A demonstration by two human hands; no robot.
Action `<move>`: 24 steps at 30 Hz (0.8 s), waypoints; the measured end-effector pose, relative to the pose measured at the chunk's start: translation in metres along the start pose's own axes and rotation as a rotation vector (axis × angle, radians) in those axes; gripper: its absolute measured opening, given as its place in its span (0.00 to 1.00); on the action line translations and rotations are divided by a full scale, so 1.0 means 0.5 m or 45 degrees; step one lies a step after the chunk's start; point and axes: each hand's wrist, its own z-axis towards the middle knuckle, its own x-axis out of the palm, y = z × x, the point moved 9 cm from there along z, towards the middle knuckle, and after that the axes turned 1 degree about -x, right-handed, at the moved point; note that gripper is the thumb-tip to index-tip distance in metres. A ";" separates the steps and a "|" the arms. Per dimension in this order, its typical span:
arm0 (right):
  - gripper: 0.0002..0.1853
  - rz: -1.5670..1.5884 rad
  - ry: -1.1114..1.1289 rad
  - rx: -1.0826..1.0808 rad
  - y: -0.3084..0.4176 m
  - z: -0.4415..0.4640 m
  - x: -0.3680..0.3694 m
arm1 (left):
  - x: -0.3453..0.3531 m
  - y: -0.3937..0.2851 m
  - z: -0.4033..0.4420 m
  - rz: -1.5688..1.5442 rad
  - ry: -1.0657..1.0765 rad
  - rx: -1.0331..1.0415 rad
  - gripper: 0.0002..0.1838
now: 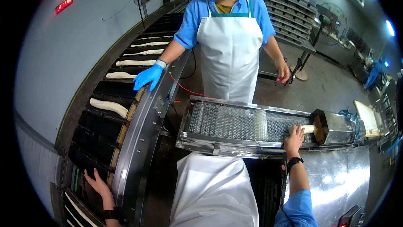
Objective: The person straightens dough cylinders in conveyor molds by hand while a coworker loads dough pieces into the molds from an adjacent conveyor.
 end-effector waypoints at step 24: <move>0.25 -0.036 0.103 -0.193 0.195 -0.044 -0.060 | 0.368 -0.133 0.090 -0.453 -0.124 -0.225 0.44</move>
